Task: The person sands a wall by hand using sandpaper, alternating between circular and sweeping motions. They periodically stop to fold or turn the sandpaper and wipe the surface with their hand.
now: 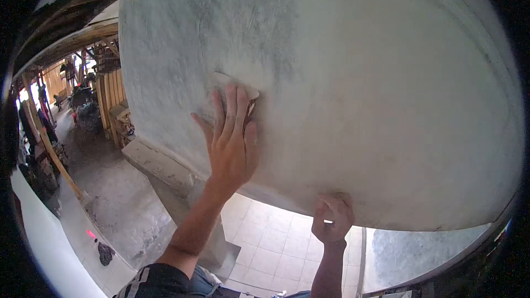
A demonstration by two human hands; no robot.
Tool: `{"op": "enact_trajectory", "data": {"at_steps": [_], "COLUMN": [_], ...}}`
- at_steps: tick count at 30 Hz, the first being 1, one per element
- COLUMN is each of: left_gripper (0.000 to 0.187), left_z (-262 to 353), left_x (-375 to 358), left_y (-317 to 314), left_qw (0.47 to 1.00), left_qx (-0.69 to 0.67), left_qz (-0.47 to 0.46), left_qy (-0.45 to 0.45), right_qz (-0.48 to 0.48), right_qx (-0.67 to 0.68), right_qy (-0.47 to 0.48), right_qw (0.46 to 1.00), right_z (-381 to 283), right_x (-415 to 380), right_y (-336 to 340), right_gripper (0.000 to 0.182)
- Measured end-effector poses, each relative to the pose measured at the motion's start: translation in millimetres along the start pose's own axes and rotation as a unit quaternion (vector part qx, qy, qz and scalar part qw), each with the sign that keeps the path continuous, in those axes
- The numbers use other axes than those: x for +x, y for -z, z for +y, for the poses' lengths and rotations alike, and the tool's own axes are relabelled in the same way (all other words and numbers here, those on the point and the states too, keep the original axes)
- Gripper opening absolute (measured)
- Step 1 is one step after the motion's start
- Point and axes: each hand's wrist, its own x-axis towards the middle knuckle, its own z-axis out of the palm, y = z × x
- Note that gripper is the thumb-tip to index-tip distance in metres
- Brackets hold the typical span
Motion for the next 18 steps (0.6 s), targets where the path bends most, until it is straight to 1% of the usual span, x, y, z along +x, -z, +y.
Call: {"op": "enact_trajectory", "data": {"at_steps": [1,2,4,7,8,9,10,11,13,16,18], "left_gripper": [0.053,0.053,0.053,0.053,0.053,0.053,0.053,0.054,0.054,0.054,0.054], "left_z": [-1.7,-2.9,-5.2,-6.1,-6.0,-5.9,-4.1,-3.2,-4.5,-2.1,-3.1], "left_x": [3.1,19.8,57.5,55.1,39.7,5.8,-13.3,-13.4,-15.1,39.7,42.1], "left_y": [-0.3,2.9,10.2,10.2,7.3,1.9,-0.6,0.8,6.7,18.0,14.1], "left_qw": [1.0,1.0,0.997,0.998,0.999,0.999,0.997,0.997,0.997,0.998,0.999], "left_qx": [-0.004,-0.004,-0.003,-0.008,0.014,0.035,0.055,0.053,0.057,0.066,0.026], "left_qz": [0.002,0.027,0.068,0.067,0.032,-0.003,-0.037,-0.038,-0.05,0.002,0.008], "left_qy": [0.0,-0.007,-0.02,0.003,0.016,0.03,0.045,0.038,0.03,0.008,0.016], "right_qz": [0.005,0.008,0.008,-0.004,-0.004,0.002,0.007,0.014,0.007,-0.01,-0.019], "right_qx": [-0.002,-0.003,-0.008,-0.02,-0.025,-0.025,-0.027,-0.028,-0.032,-0.05,-0.058], "right_qy": [0.016,0.031,0.039,0.015,0.008,0.017,0.027,0.037,0.026,0.014,0.006], "right_qw": [1.0,0.999,0.999,1.0,1.0,1.0,0.999,0.999,0.999,0.999,0.998], "right_z": [0.1,0.4,1.2,-2.1,-1.3,-1.2,-1.1,0.5,1.0,-1.1,-3.2], "right_x": [0.8,1.5,1.9,-4.0,-2.1,-1.2,-0.4,1.3,-0.4,-4.9,-9.4], "right_y": [-1.3,-3.1,-5.7,-4.4,-4.5,-4.2,-3.0,-1.8,0.7,-1.1,-7.9], "right_gripper": [0.018,0.015,0.015,0.016,0.016,0.016,0.017,0.017,0.017,0.015,0.014]}}
